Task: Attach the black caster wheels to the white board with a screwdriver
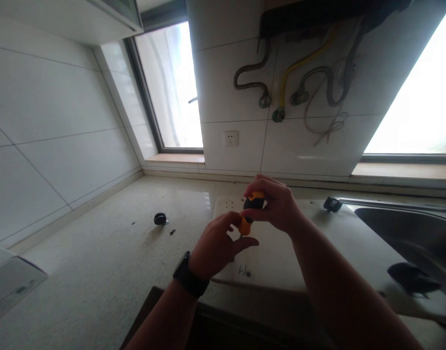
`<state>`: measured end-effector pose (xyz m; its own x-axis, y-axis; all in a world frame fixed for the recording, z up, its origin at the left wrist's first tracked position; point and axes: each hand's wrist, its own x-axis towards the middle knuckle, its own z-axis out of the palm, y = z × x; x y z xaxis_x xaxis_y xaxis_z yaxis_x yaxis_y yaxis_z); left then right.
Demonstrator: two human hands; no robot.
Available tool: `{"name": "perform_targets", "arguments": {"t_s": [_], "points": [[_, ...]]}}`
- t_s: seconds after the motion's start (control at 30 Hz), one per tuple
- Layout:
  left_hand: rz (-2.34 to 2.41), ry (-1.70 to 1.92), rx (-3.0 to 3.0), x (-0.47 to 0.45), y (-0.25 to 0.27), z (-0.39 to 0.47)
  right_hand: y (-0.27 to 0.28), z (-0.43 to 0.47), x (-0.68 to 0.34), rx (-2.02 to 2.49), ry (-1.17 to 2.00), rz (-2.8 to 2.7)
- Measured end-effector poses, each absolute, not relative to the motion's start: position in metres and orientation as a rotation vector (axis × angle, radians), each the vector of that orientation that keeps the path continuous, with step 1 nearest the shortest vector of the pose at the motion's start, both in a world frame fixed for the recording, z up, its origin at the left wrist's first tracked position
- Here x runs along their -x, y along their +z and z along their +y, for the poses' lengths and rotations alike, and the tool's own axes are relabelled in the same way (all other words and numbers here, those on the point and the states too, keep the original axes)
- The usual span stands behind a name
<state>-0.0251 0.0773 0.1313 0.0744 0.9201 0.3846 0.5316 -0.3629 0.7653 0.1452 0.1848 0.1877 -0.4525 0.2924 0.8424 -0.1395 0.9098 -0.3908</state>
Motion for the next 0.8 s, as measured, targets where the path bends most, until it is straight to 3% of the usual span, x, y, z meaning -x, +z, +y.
{"name": "perform_targets", "arguments": {"t_s": [0.17,0.33,0.43,0.63,0.8], "points": [[1.424,1.258,-1.850,0.018,0.128,0.078,0.185,0.181,-0.142,0.185,0.497,-1.964],[1.177,1.180,-1.758,0.027,0.130,0.079,0.184,0.186,-0.151,-0.077,1.211,-2.033],[1.007,1.137,-1.726,0.038,0.130,0.082,0.184,0.189,-0.154,-0.236,1.385,-2.042],[0.850,1.066,-1.709,0.049,0.126,0.087,0.181,0.190,-0.149,-0.099,1.343,-1.981],[1.270,1.190,-1.804,0.043,0.118,0.083,0.174,0.193,-0.141,0.108,1.064,-1.882]]}}
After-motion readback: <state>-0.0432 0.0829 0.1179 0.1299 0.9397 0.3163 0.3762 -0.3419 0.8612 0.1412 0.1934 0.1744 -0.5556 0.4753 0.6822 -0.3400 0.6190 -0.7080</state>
